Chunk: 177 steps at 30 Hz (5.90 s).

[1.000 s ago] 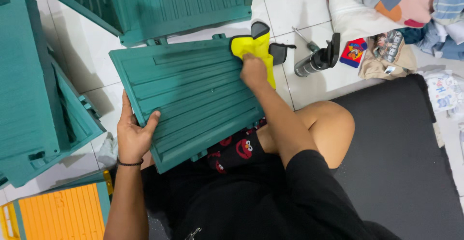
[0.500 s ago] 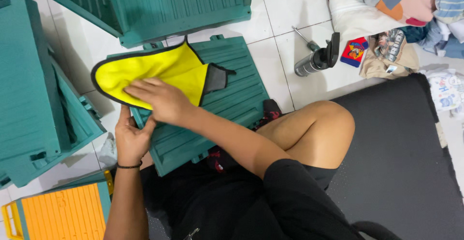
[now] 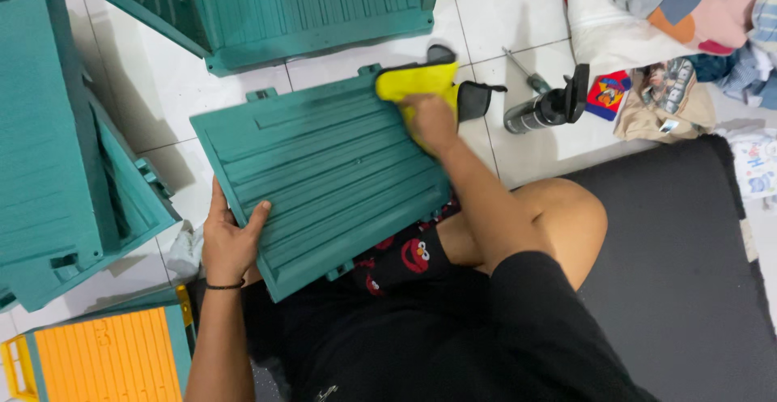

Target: The person sits on the floor and wipes the green plastic panels of a collapsible storage box with a yellow cloth, turning panels over to clean both sides, then folds the side panels up and clips them together to assemble the box.

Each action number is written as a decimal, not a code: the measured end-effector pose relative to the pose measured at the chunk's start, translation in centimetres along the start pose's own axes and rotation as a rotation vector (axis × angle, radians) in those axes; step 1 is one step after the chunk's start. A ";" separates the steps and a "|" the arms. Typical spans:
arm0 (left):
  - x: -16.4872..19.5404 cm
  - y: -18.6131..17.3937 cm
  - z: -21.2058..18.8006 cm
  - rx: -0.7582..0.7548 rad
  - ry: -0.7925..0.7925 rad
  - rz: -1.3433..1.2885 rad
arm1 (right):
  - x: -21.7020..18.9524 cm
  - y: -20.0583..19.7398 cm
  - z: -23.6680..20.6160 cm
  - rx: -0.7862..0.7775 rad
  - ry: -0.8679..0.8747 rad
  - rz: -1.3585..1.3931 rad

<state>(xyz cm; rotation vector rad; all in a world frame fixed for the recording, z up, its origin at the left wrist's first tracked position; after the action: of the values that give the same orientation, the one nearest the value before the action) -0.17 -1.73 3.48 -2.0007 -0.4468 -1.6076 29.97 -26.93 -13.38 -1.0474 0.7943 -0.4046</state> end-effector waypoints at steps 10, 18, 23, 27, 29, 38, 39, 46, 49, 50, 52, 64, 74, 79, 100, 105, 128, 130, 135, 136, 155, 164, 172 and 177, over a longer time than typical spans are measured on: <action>1.1 0.5 0.4 -0.021 0.110 0.005 | -7.0 -0.1 1.2 0.033 -0.128 -0.051; 0.8 0.2 0.7 -0.026 0.087 0.014 | -23.5 -2.8 2.3 0.095 -0.419 0.428; 0.8 0.5 0.5 -0.034 0.093 -0.048 | -18.9 -1.2 2.2 0.298 -0.286 0.449; 1.5 0.6 0.1 -0.022 0.050 0.004 | -10.0 1.2 1.3 0.158 -0.070 0.357; 2.0 0.8 0.0 -0.050 0.102 -0.025 | -5.0 1.4 0.9 0.168 0.069 0.254; 3.0 1.5 0.5 -0.078 0.119 -0.088 | -5.2 0.0 1.9 0.030 0.144 0.032; 3.0 1.5 0.5 -0.086 0.131 -0.094 | -7.6 -0.5 1.8 0.016 0.139 0.098; 3.0 1.3 0.5 -0.068 0.091 -0.082 | -22.8 -4.2 2.0 0.116 -0.310 0.252; 2.5 1.1 0.1 -0.056 0.088 -0.104 | -22.4 -3.1 1.6 0.127 -0.279 0.362; 2.3 1.1 -0.2 -0.056 0.094 -0.135 | -20.9 -2.4 1.3 0.129 -0.242 0.384; 1.8 0.9 -0.5 -0.042 0.083 -0.143 | -17.0 -0.6 0.7 0.143 -0.187 0.365; 2.4 1.2 -0.9 -0.063 0.096 -0.133 | -1.4 1.5 1.1 -0.003 0.191 0.068; 1.9 0.9 -0.6 -0.059 0.105 -0.116 | -23.6 -3.2 3.3 0.109 -0.308 0.285; 1.3 0.4 -0.7 -0.022 -0.013 -0.067 | -22.2 -2.9 3.5 0.107 -0.272 0.398; 1.6 0.8 -0.4 -0.073 0.073 -0.139 | -20.9 -0.3 5.2 -0.055 -0.205 0.294; 1.5 0.6 -0.2 -0.062 0.041 -0.162 | -21.2 -0.4 4.8 0.094 -0.293 0.361; 1.5 0.9 -0.2 -0.050 0.095 -0.030 | -9.9 0.3 1.9 0.113 0.012 0.231; 1.6 0.9 0.0 -0.061 0.104 -0.071 | -14.8 -1.0 1.3 0.120 -0.082 0.367; 2.0 1.1 0.2 -0.048 0.070 -0.120 | -23.7 -3.8 2.4 0.166 -0.294 0.393; 2.2 1.2 0.2 -0.056 0.102 -0.126 | -24.0 -4.0 2.5 0.169 -0.297 0.412; -0.5 0.4 0.3 0.017 -0.034 0.189 | -22.8 -1.6 -0.9 -0.218 -0.486 0.116; -0.1 -0.1 -1.0 0.121 -0.178 0.604 | -25.1 0.7 5.9 -0.166 -0.428 0.162; -2.2 1.2 -0.5 -0.074 0.241 -0.146 | -20.7 -1.8 1.8 -0.280 -0.345 0.180; -2.0 0.9 0.4 -0.026 -0.357 0.459 | -27.3 -3.4 3.0 -0.233 -0.529 0.229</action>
<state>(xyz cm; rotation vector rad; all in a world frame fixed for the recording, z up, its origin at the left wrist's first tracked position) 0.18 -2.11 1.34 -2.2146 -0.0765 -0.9891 14.34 -9.12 0.93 -1.1945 0.4806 0.1654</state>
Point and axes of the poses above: each hand's wrist, its own z-axis towards the middle knuckle, its own y-axis out of the palm, x = y × z, the point moved 2 cm from there along z, towards the middle knuckle, and after that the axes turned 12 degrees about -z, right-handed, at the moved point
